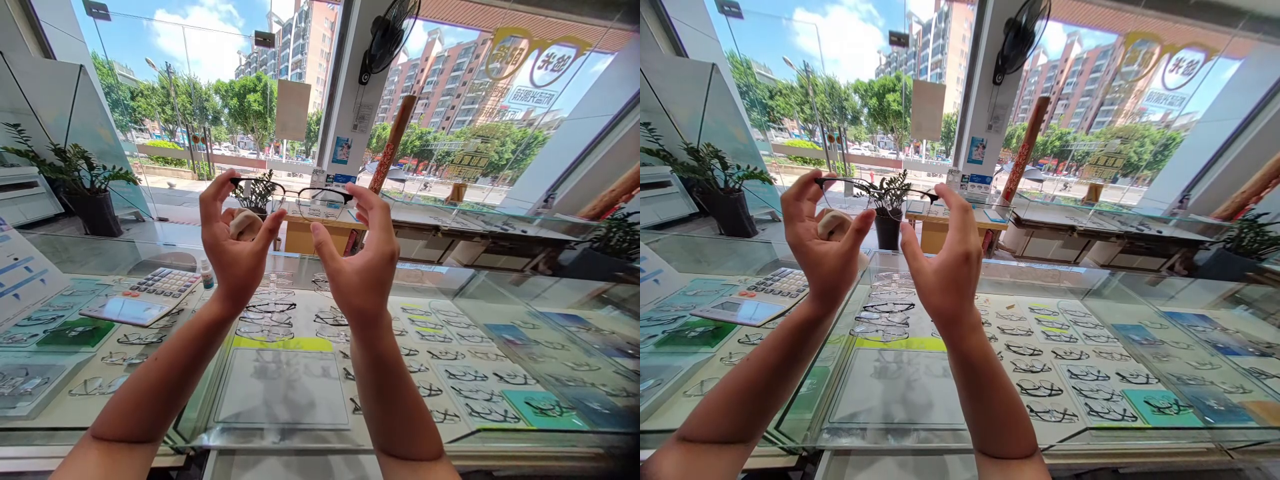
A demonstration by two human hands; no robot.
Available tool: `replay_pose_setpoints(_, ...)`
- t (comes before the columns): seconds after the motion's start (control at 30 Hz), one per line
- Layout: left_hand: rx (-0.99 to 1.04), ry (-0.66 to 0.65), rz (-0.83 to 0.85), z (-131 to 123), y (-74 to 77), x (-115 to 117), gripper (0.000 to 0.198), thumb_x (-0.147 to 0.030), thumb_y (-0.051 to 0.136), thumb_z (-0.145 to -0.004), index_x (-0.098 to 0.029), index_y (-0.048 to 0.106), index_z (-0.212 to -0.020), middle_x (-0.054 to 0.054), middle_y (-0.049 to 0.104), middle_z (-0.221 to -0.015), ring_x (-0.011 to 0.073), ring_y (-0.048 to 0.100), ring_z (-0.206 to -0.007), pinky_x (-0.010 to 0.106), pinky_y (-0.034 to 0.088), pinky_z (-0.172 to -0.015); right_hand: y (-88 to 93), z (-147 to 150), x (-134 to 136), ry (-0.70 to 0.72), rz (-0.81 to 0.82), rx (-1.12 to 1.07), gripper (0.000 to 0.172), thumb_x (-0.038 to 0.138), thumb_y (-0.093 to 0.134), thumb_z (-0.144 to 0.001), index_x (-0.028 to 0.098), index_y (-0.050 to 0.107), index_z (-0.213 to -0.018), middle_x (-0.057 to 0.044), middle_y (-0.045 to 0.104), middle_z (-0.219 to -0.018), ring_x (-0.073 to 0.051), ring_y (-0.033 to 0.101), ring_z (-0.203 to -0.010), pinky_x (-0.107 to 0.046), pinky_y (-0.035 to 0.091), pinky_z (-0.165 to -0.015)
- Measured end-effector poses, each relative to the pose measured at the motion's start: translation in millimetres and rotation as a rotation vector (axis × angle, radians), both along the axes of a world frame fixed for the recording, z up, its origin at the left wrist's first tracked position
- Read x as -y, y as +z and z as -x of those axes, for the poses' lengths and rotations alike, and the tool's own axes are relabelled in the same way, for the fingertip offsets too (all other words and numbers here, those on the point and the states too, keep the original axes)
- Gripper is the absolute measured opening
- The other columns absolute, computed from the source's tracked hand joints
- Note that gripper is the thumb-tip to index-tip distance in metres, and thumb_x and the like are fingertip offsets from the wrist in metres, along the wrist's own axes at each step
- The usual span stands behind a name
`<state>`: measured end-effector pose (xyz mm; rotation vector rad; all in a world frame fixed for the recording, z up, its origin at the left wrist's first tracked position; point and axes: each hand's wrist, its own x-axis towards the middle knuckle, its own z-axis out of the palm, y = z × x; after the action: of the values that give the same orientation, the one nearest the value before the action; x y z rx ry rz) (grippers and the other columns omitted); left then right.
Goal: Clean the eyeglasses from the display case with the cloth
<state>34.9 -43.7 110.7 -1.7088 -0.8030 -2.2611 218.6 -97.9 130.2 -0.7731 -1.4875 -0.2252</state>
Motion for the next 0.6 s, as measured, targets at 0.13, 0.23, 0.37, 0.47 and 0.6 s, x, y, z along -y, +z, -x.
replay_pose_setpoints(0.13, -0.008, 0.074, -0.050, 1.7, 1.9, -1.5, 0.070, -0.041, 0.091, -0.096, -0.043, 0.057, -0.157, 0.009, 0.066, -0.159, 0.0280, 0.069, -0.139, 0.041, 0.067, -0.086, 0.8, -0.2, 2.6, 0.015, -0.015, -0.001, 0.058, 0.035, 0.072, -0.102, 0.033, 0.059, -0.158, -0.012, 0.068, -0.157, -0.038, 0.062, -0.152, -0.070, 0.051, -0.131)
replay_pose_setpoints(0.23, 0.006, 0.054, -0.059, 2.3, 1.5, -3.3, 0.071, -0.042, 0.093, -0.094, -0.043, 0.058, -0.155, 0.009, 0.066, -0.157, 0.0293, 0.067, -0.144, 0.042, 0.067, -0.090, 2.0, -0.3, 4.4, 0.003, -0.033, 0.001, 0.055, 0.036, 0.071, -0.103, 0.032, 0.061, -0.157, -0.012, 0.069, -0.156, -0.036, 0.065, -0.149, -0.068, 0.054, -0.129)
replay_pose_setpoints(0.37, 0.033, -0.026, -0.033, 4.0, -0.9, -6.8, 0.077, -0.047, 0.097, -0.089, -0.041, 0.059, -0.155, 0.011, 0.063, -0.161, 0.0314, 0.067, -0.142, 0.042, 0.066, -0.089, 3.5, -0.2, 4.1, 0.047, -0.039, -0.047, 0.043, 0.035, 0.061, -0.109, 0.029, 0.065, -0.152, -0.012, 0.073, -0.151, -0.033, 0.070, -0.144, -0.063, 0.058, -0.126)
replay_pose_setpoints(0.47, 0.030, -0.069, -0.024, 4.8, -2.8, -7.9, 0.077, -0.050, 0.096, -0.089, -0.041, 0.058, -0.156, 0.011, 0.062, -0.164, 0.0278, 0.073, -0.126, 0.040, 0.065, -0.083, 4.4, -0.1, 2.5, 0.091, -0.058, -0.114, 0.037, 0.034, 0.053, -0.113, 0.027, 0.069, -0.146, -0.012, 0.076, -0.146, -0.030, 0.072, -0.141, -0.059, 0.059, -0.125)
replay_pose_setpoints(0.6, -0.009, -0.087, 0.013, 4.0, -3.3, -4.8, 0.081, -0.054, 0.094, -0.091, -0.043, 0.055, -0.161, 0.009, 0.065, -0.162, 0.0188, 0.073, -0.091, 0.037, 0.061, -0.069, 4.8, -0.6, -0.2, 0.091, -0.074, -0.166, 0.036, 0.036, 0.053, -0.114, 0.026, 0.071, -0.143, -0.011, 0.077, -0.141, -0.029, 0.074, -0.139, -0.058, 0.059, -0.125)
